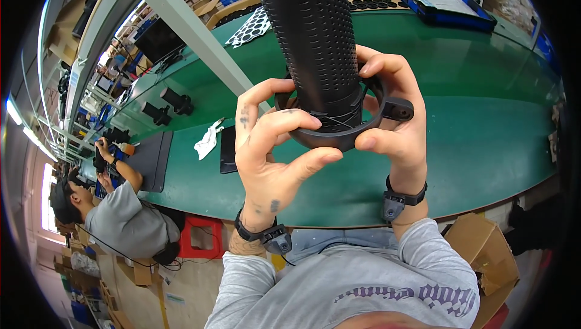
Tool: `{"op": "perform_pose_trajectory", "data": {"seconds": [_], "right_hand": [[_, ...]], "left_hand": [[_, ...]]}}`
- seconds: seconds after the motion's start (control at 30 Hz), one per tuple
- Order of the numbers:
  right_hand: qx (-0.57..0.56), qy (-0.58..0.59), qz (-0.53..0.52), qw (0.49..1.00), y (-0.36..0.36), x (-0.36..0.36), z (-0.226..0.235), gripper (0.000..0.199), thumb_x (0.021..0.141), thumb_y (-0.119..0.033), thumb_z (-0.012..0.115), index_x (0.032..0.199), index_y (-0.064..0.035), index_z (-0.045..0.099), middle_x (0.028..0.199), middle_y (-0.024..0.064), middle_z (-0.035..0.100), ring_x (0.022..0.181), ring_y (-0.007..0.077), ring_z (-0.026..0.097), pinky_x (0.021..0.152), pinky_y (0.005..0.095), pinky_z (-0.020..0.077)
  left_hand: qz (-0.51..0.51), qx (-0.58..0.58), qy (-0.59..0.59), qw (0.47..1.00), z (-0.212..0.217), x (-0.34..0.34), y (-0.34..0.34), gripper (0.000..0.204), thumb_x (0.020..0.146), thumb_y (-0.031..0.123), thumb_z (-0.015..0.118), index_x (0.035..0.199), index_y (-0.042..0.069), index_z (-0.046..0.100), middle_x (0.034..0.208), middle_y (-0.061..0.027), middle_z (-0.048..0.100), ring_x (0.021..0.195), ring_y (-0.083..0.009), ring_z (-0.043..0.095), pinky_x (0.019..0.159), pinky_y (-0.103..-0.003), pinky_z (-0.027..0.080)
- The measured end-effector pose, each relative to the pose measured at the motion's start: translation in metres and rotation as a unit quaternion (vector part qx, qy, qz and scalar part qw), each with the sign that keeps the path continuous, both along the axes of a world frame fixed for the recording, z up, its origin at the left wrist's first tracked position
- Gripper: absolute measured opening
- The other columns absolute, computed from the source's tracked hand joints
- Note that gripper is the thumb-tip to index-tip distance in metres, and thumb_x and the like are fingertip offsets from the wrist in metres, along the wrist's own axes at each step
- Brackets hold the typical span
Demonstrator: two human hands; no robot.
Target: The person picks up a microphone and shock mount, rotates the microphone within the mount by hand, and places the assembled unit onto the table. They repeat this process for several more microphones and shock mounts, handling each set one at a time.
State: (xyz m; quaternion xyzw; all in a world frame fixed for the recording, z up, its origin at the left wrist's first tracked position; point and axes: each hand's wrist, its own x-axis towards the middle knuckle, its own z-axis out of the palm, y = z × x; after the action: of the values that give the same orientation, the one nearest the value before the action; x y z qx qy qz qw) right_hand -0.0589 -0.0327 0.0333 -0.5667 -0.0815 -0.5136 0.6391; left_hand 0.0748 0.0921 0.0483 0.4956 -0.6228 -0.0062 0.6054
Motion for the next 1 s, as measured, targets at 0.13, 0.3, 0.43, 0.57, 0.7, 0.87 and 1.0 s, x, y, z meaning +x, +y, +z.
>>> {"op": "perform_pose_trajectory", "data": {"seconds": [0.13,0.3,0.43,0.57,0.7,0.87,1.0], "right_hand": [[-0.006,-0.008,-0.006,1.0,0.001,-0.001,0.0,0.068,0.055,-0.011,0.089,0.111,-0.0059,0.049,0.131,0.0157,0.045,0.117,0.0217,0.049,0.085,0.0291,0.0482],[-0.019,-0.005,-0.034,0.999,0.006,-0.002,0.003,0.065,0.055,-0.013,0.089,0.106,-0.0066,0.049,0.129,0.0165,0.047,0.115,0.0211,0.051,0.085,0.0292,0.0477],[-0.031,0.005,-0.049,0.998,0.005,-0.003,0.0,0.064,0.054,-0.014,0.089,0.104,-0.0063,0.05,0.128,0.0169,0.048,0.115,0.0209,0.051,0.086,0.0297,0.0481],[-0.022,0.008,-0.052,0.998,0.007,-0.003,-0.001,0.064,0.053,-0.015,0.091,0.102,-0.0063,0.05,0.127,0.0175,0.049,0.115,0.0207,0.051,0.085,0.0293,0.0484],[-0.001,-0.006,-0.04,0.999,0.005,-0.003,0.0,0.064,0.054,-0.015,0.091,0.101,-0.0062,0.049,0.126,0.0185,0.051,0.113,0.0209,0.052,0.083,0.0285,0.0495],[0.012,-0.006,-0.049,0.999,-0.002,-0.006,0.001,0.063,0.054,-0.013,0.091,0.1,-0.0063,0.049,0.124,0.0193,0.052,0.112,0.0205,0.053,0.083,0.0278,0.0497],[0.017,-0.018,-0.039,0.999,0.005,0.006,0.004,0.061,0.054,-0.012,0.09,0.099,-0.0064,0.048,0.123,0.0197,0.054,0.112,0.0197,0.053,0.082,0.0273,0.0494]], "left_hand": [[0.02,-0.034,-0.073,0.997,-0.003,0.003,-0.002,0.051,0.065,0.033,0.086,0.095,0.001,0.062,0.124,-0.0179,0.044,0.09,-0.0168,0.06,0.071,-0.024,0.055],[0.019,-0.066,-0.061,0.996,-0.002,0.001,-0.003,0.052,0.062,0.034,0.087,0.094,0.0,0.065,0.121,-0.0181,0.047,0.087,-0.0163,0.06,0.067,-0.023,0.055],[0.043,-0.06,-0.065,0.995,0.0,-0.003,0.002,0.049,0.056,0.027,0.089,0.092,0.002,0.068,0.117,-0.0169,0.05,0.09,-0.0192,0.061,0.066,-0.026,0.056],[0.051,-0.077,-0.096,0.991,-0.003,0.003,0.001,0.054,0.058,0.036,0.088,0.092,0.001,0.066,0.116,-0.0174,0.052,0.083,-0.0151,0.061,0.061,-0.019,0.052],[0.061,-0.073,-0.108,0.99,-0.003,0.001,-0.001,0.054,0.058,0.036,0.088,0.093,0.0,0.066,0.115,-0.0175,0.052,0.083,-0.0155,0.061,0.061,-0.019,0.053],[0.063,-0.071,-0.098,0.991,-0.006,0.001,-0.012,0.054,0.059,0.035,0.088,0.094,-0.001,0.066,0.112,-0.0175,0.053,0.087,-0.0167,0.061,0.062,-0.02,0.055],[0.094,-0.075,-0.109,0.987,-0.003,0.006,-0.002,0.054,0.057,0.034,0.088,0.093,0.0,0.066,0.111,-0.0163,0.056,0.09,-0.0172,0.061,0.062,-0.022,0.056]]}}
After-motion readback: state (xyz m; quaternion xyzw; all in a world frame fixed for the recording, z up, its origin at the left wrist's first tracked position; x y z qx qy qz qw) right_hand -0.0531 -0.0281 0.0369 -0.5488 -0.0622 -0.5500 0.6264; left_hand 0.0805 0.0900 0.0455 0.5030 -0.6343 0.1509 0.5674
